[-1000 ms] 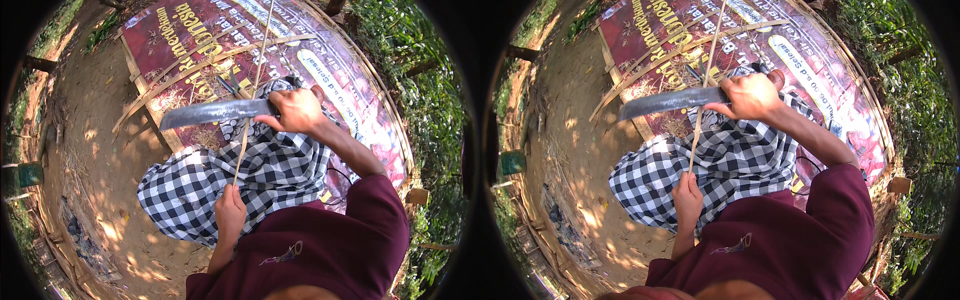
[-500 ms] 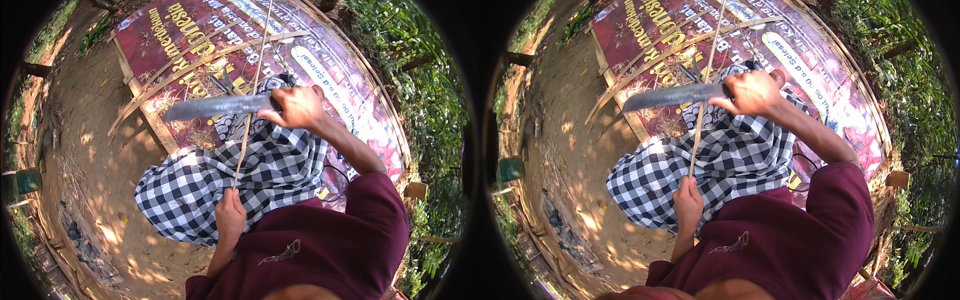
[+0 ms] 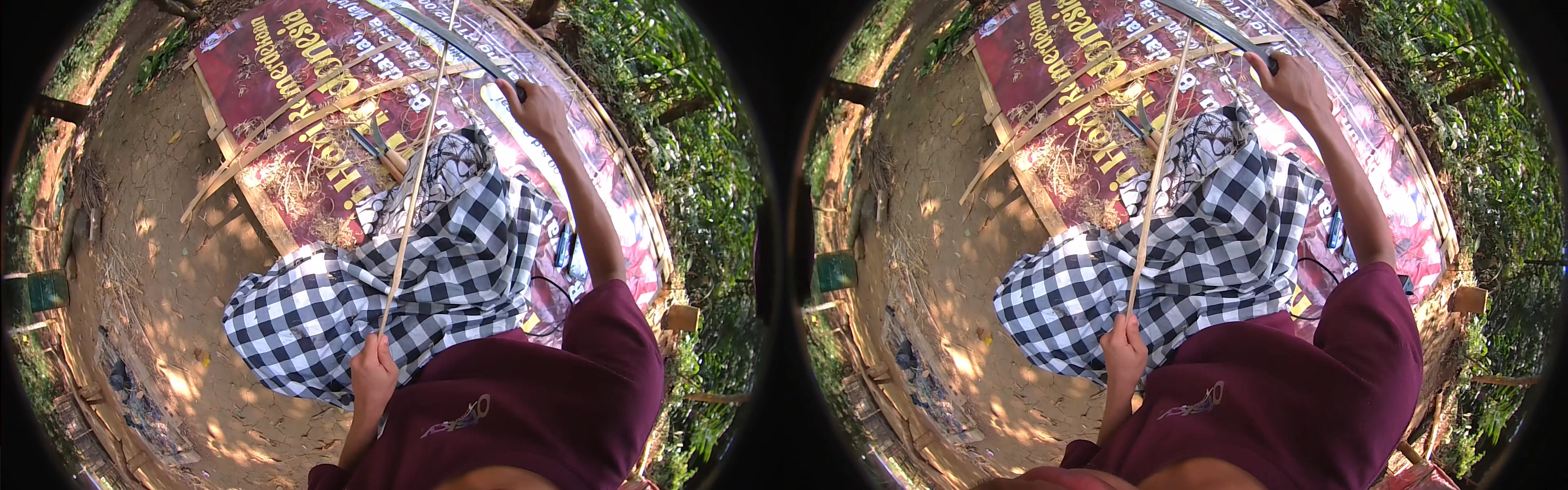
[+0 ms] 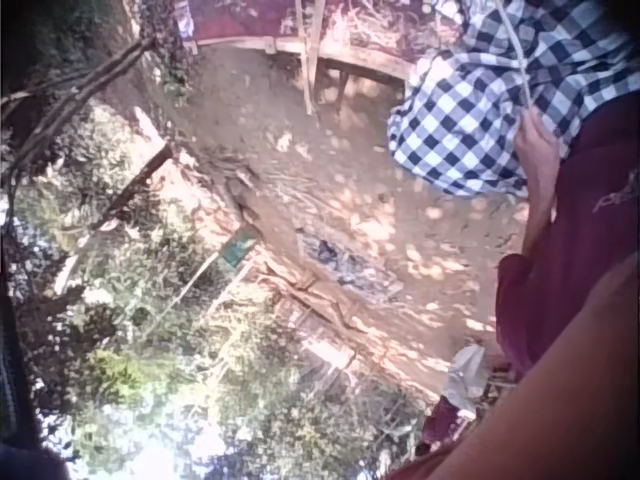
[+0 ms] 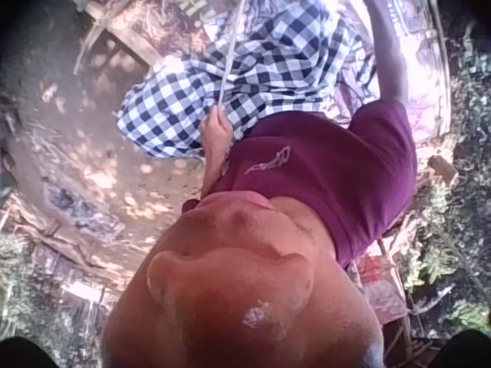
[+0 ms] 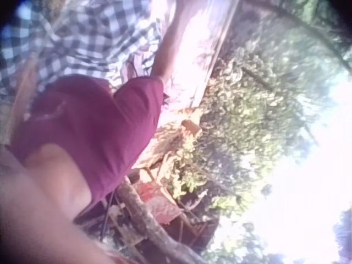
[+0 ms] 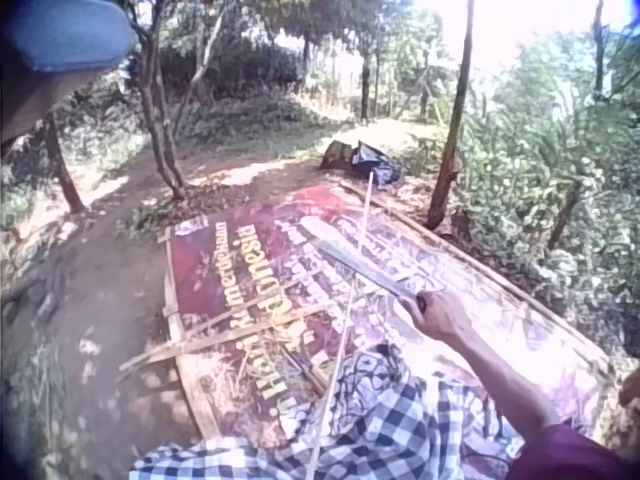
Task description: The person uses a large blade to shave a thin strip of bamboo by hand while seated.
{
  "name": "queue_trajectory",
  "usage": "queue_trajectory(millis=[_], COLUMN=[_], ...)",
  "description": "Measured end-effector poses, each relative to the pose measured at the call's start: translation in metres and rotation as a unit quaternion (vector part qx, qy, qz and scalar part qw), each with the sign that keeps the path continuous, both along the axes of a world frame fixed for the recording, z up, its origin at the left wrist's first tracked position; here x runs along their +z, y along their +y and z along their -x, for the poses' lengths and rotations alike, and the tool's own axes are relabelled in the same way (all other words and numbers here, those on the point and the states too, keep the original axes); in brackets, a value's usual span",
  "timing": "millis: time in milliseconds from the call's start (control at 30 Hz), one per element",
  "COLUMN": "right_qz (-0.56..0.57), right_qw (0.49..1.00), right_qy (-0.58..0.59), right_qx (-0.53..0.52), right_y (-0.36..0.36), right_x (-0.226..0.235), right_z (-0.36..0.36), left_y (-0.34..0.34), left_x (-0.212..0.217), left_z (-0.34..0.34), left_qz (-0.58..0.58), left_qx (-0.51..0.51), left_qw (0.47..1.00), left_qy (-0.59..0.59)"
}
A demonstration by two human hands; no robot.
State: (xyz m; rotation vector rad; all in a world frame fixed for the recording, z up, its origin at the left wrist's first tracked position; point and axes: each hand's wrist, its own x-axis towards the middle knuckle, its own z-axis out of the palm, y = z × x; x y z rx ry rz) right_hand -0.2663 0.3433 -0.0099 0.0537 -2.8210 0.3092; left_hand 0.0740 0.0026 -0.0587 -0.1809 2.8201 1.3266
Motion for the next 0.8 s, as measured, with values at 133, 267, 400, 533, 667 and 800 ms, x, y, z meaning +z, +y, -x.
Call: queue_trajectory(millis=[133, 267, 400, 533, 667, 800], right_qz=[0.031, -0.042, -0.061, -0.019, 0.052, 0.048], right_qw=[0.996, 0.967, 0.942, 0.979, 0.993, 0.965], right_qy=[-0.049, -0.093, 0.038, -0.162, -0.104, -0.110], right_qx=[0.073, 0.234, 0.327, 0.124, 0.035, 0.234], right_y=[-0.046, -0.098, -0.101, -0.085, -0.043, -0.069], right_x=[-0.006, 0.002, -0.014, 0.006, -0.004, -0.020], right_z=[-0.044, -0.097, -0.093, -0.038, -0.015, -0.071], left_y=[0.001, -0.003, -0.007, -0.009, -0.011, -0.013], left_x=[0.003, 0.010, 0.007, -0.001, -0.006, -0.012], left_z=[0.016, 0.024, 0.018, 0.000, -0.014, -0.009], left_qz=[-0.038, -0.034, -0.031, -0.022, -0.030, -0.125], left_qx=[-0.012, -0.008, -0.010, 0.007, -0.004, -0.014], left_qw=[0.999, 0.999, 0.999, 1.000, 1.000, 0.991], left_qy=[0.004, 0.003, 0.004, 0.004, -0.004, -0.045])
